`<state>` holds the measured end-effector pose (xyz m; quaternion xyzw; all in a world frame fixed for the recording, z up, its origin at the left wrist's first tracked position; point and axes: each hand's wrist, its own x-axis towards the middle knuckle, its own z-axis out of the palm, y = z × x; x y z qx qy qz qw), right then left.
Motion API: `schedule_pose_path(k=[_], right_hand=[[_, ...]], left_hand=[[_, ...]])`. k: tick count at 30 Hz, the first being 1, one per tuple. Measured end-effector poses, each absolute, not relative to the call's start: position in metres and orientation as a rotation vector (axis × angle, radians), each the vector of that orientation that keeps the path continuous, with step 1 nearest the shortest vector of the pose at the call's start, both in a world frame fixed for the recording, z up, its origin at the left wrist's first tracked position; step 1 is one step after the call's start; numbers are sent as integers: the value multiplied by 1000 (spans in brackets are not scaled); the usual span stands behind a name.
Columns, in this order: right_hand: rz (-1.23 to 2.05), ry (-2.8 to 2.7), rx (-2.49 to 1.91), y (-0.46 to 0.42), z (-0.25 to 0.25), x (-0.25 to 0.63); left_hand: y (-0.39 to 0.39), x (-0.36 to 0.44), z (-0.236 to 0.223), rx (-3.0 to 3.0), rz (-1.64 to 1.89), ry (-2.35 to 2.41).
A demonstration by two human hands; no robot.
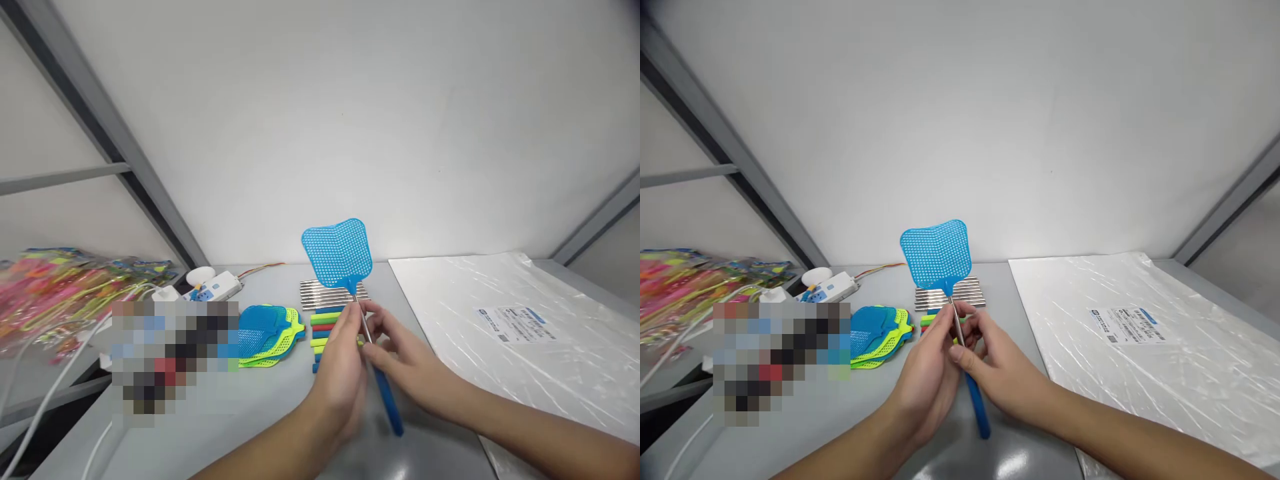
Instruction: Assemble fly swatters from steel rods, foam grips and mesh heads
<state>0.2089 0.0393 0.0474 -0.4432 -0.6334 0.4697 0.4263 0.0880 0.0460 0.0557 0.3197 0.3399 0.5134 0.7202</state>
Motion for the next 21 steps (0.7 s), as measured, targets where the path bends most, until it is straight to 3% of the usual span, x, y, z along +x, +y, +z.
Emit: schedule_pose_path(k=[10,21], right_hand=[[801,-1891,-1256,-11,65,233],[655,-1970,-1425,-63,73,228]], left_hand=[[31,81,85,906,1456,675],[-10,85,59,822,1422,654]])
